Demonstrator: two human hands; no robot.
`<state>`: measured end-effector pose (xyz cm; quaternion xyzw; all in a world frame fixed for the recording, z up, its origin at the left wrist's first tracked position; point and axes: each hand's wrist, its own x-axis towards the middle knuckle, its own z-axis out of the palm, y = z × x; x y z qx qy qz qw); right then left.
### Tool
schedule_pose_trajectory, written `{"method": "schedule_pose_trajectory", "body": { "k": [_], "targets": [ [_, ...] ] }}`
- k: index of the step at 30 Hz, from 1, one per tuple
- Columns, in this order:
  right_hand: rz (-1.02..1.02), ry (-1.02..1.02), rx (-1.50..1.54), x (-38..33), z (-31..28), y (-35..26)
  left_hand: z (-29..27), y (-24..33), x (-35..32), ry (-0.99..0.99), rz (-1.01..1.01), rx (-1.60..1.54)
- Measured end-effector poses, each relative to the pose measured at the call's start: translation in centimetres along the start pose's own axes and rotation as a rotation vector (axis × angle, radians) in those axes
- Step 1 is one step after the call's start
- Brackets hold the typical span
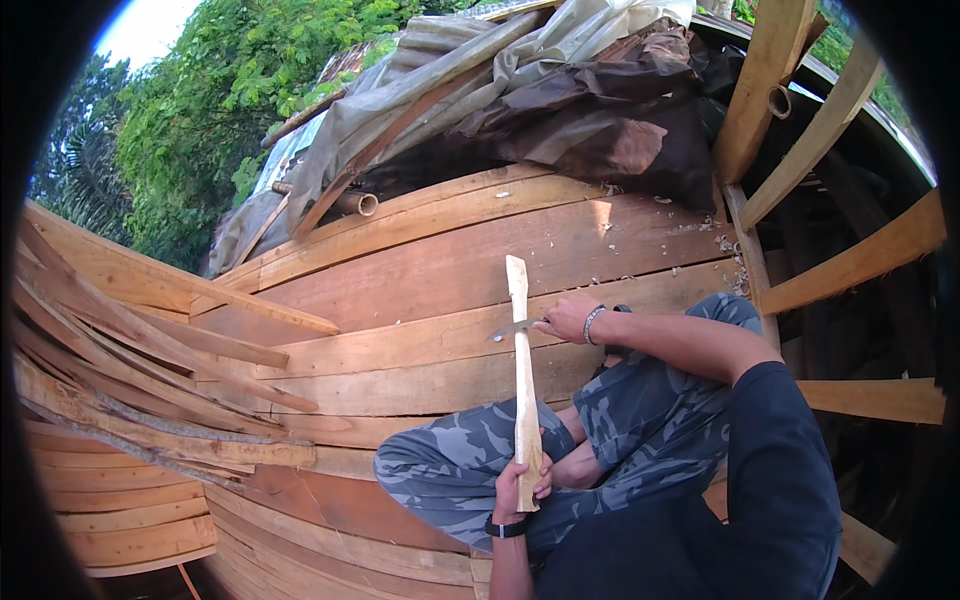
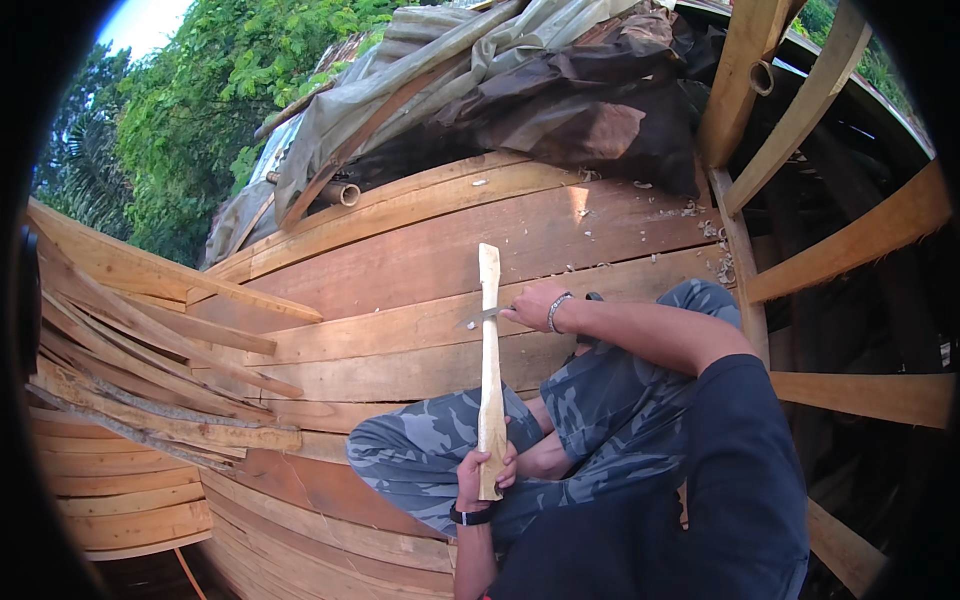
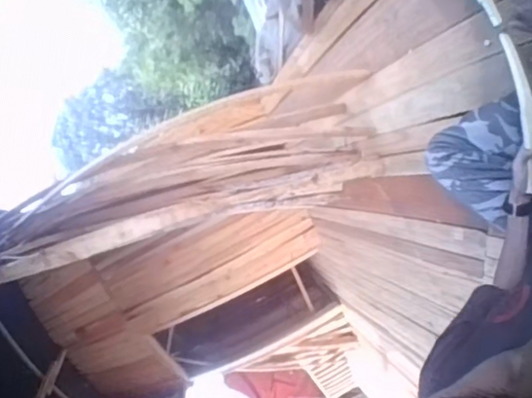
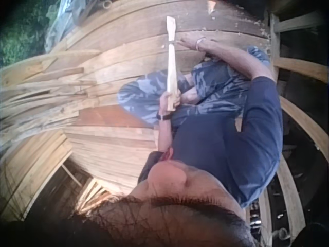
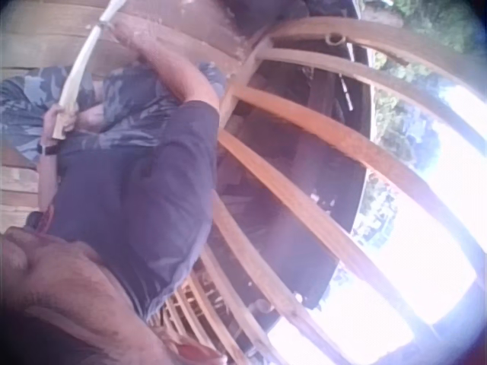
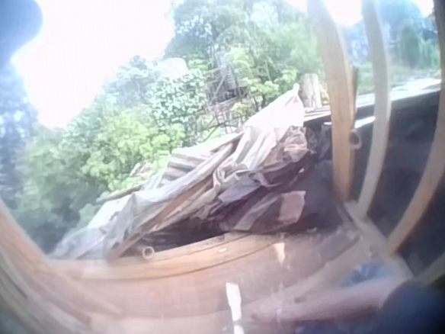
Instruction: The person uses a knife to carve and shape a small piece of light-colored wood. They hold the wood in one hand and carefully shave off thin layers with the knife in the other, working on a wooden floor.
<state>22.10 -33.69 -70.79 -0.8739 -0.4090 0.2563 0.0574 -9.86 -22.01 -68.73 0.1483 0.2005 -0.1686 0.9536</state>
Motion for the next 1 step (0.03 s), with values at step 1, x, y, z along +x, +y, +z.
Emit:
{"method": "schedule_pose_trajectory", "body": {
  "k": [1],
  "targets": [
    [-0.005, 0.003, -0.006, 0.2, -0.36, 0.05, 0.14, 0.07, 0.19, -0.003, 0.008, 0.0]
  ]
}}
